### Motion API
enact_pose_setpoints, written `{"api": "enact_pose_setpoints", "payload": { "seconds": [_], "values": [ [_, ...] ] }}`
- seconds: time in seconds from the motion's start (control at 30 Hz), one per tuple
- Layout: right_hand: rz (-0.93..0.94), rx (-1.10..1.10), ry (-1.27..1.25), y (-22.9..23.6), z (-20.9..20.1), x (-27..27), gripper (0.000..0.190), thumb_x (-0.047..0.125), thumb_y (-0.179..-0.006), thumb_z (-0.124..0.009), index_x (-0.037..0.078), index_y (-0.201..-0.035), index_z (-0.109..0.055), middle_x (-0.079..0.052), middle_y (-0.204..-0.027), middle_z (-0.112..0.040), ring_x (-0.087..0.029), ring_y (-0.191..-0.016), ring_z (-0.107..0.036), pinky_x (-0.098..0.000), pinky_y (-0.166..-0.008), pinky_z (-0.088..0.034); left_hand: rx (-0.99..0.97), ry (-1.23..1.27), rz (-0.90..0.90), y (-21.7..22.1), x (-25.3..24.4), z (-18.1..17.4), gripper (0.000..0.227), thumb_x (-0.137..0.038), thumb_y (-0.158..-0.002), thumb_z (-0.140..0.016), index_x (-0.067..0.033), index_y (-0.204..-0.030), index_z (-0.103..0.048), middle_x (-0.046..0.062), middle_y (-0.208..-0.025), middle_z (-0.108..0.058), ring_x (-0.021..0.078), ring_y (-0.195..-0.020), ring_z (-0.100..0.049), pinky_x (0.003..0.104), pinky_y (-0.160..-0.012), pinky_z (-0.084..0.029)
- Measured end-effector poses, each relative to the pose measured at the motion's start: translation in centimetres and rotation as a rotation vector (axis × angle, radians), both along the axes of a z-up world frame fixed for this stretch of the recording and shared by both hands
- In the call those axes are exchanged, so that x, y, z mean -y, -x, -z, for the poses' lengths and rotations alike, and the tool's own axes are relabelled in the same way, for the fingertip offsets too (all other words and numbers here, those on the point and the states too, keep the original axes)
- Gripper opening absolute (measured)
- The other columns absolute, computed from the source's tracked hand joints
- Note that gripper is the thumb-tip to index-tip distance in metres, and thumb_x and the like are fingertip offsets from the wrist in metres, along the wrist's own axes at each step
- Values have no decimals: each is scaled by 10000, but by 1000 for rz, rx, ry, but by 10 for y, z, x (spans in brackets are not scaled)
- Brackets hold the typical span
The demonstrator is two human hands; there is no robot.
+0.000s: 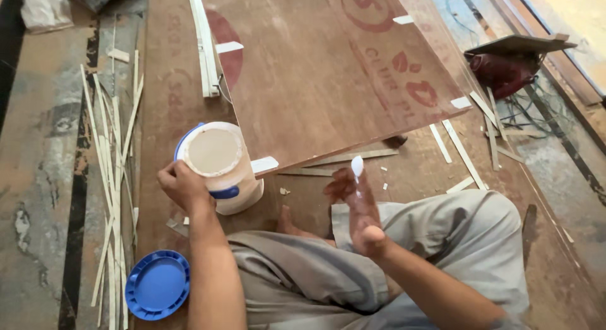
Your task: The person applies adhesive from a container to the surface of a plywood board and carefully positions thin white strips along the edges. They use a hand tool to scrape the surface and a hammer against a wooden block to press the strips firmly into place.
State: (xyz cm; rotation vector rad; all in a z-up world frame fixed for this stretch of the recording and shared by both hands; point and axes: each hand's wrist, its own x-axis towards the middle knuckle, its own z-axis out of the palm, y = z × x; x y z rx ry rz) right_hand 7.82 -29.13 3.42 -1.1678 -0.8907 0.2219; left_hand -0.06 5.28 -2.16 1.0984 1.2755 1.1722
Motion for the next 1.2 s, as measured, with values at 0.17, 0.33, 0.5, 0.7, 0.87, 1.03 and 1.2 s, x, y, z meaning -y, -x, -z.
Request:
{"api": "enact_pose_setpoints", "payload": {
  "seconds": [0.17,0.33,0.5,0.7,0.87,1.03,1.2],
  "values": [
    [58,18,27,-1,-16,-22,1370,1026,-718,-315,124,-1692,22,-128,-1449,-452,-239,-1161,-569,-392,-941,-489,-119,-42,-43,5,3,1,258,-215,-886,-572,9,-1003,-619,176,-1094,-670,292,-984,-653,411,-902,-502],
    [78,154,118,-3,-11,-34,1353,1013,-764,-290,75,-1674,63,-139,-1531,-391,-227,-1200,-566,-370,-950,-502,-68,-19,-26,1,1,2,268,-232,-881,-564,-1,-1011,-605,168,-1076,-675,301,-988,-663,413,-907,-513],
    [225,573,350,12,-6,-55,1091,725,-1042,-467,-11,-1646,65,-299,-1552,-325,-312,-1200,-603,-412,-960,-539,-137,-61,-44,2,0,8,270,-244,-892,-555,-12,-1010,-623,174,-1082,-684,325,-1000,-657,431,-920,-493],
    [484,954,480,46,-23,-95,1327,729,-884,-600,-98,-1611,139,-384,-1374,-422,-501,-1107,-566,-537,-969,-493,-175,-46,-49,1,-3,11,277,-276,-893,-560,-35,-1011,-629,171,-1078,-691,346,-994,-652,455,-914,-481],
    [608,1083,583,67,-43,-116,1260,661,-927,-700,-122,-1533,80,-315,-1232,-539,-412,-904,-566,-523,-780,-437,-138,-41,-45,1,-1,12,273,-269,-899,-558,-36,-1025,-625,163,-1092,-684,332,-1009,-650,450,-913,-486],
    [618,1149,730,88,-55,-105,1144,612,-927,-710,-108,-1568,-94,-316,-1223,-538,-428,-913,-579,-536,-803,-470,-89,-60,-37,0,-5,17,256,-236,-907,-560,-13,-1024,-608,179,-1077,-679,329,-988,-656,441,-905,-501],
    [660,1399,601,72,-63,-82,1131,577,-961,-710,-139,-1592,-103,-326,-1290,-527,-428,-968,-623,-535,-771,-472,-69,-92,-37,-2,-6,13,253,-233,-920,-558,-11,-1027,-614,174,-1093,-675,323,-1010,-653,433,-922,-497]
  ]
}}
